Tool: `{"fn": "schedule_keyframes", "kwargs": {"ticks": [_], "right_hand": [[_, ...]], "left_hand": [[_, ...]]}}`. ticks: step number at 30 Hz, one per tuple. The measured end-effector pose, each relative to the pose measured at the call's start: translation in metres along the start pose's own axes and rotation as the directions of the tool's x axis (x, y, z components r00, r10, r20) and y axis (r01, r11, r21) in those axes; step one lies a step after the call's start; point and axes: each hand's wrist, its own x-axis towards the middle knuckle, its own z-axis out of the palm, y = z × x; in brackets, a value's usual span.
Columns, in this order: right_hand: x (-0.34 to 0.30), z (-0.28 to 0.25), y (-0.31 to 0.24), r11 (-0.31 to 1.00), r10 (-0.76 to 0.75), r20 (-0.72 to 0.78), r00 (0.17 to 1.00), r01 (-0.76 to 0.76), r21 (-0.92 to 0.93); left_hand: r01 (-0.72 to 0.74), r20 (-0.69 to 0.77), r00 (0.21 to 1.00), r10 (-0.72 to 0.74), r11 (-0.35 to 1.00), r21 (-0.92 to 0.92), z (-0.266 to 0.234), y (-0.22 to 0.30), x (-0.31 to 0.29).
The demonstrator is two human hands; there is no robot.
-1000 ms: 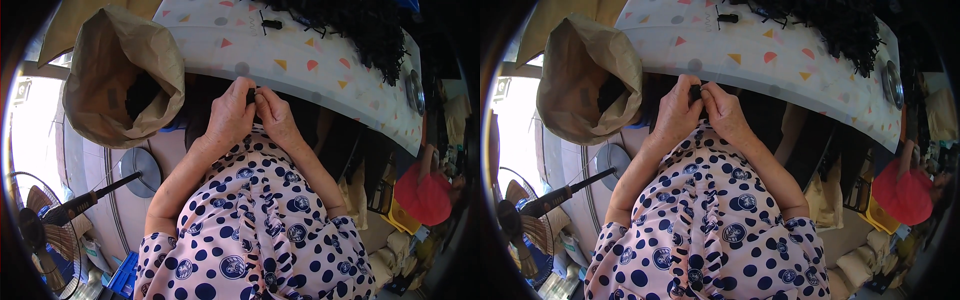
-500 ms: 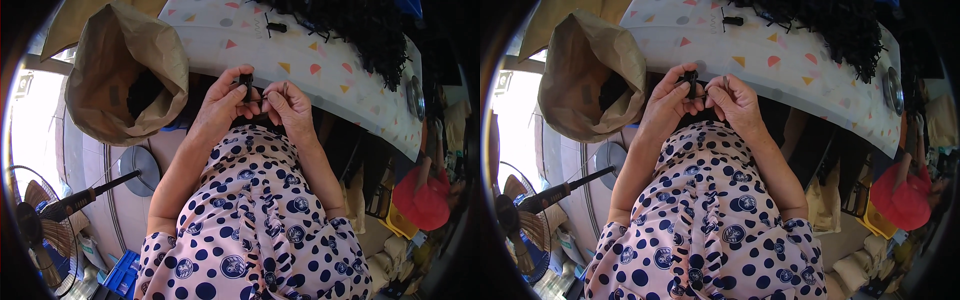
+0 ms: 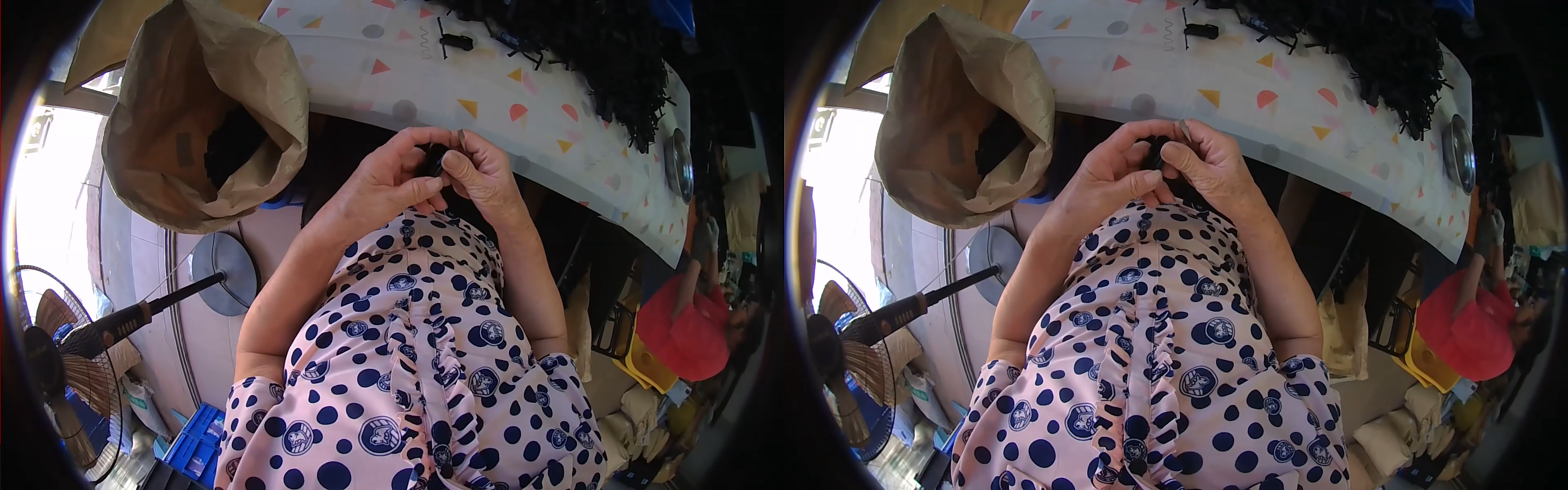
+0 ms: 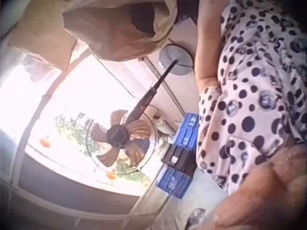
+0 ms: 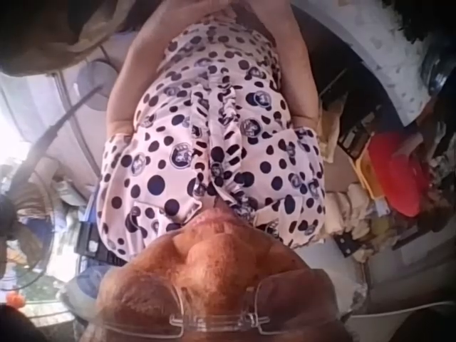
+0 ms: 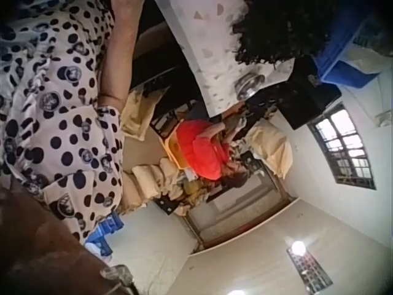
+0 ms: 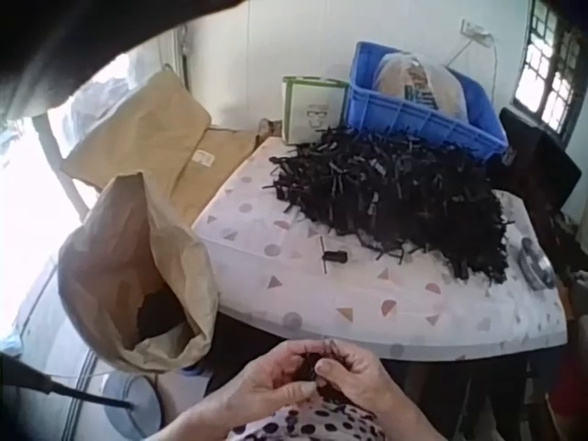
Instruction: Manual assembly of small black plastic components at a production workbench.
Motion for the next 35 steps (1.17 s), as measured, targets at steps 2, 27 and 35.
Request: {"fn": "schedule_keyframes", "kwargs": {"ticks": [2, 27, 35], "right_hand": [[0.001, 0.000, 0.003, 0.998, -0.022, -0.005, 1.000, 0.022, -0.054], [-0.001, 0.053, -0.007, 0.997, 0.066, -0.142, 0.988, -0.072, -0.037], [-0.001, 0.058, -0.007, 0.996, 0.072, -0.184, 0.980, -0.079, -0.030]], "left_hand": [[-0.031, -0.013, 0.999, 0.033, 0.994, 0.103, 0.003, -0.001, 0.000], [-0.231, -0.283, 0.875, 0.394, 0.852, 0.471, -0.003, -0.019, -0.004], [-0.281, -0.244, 0.839, 0.486, 0.772, 0.570, -0.004, -0.021, -0.004]]}}
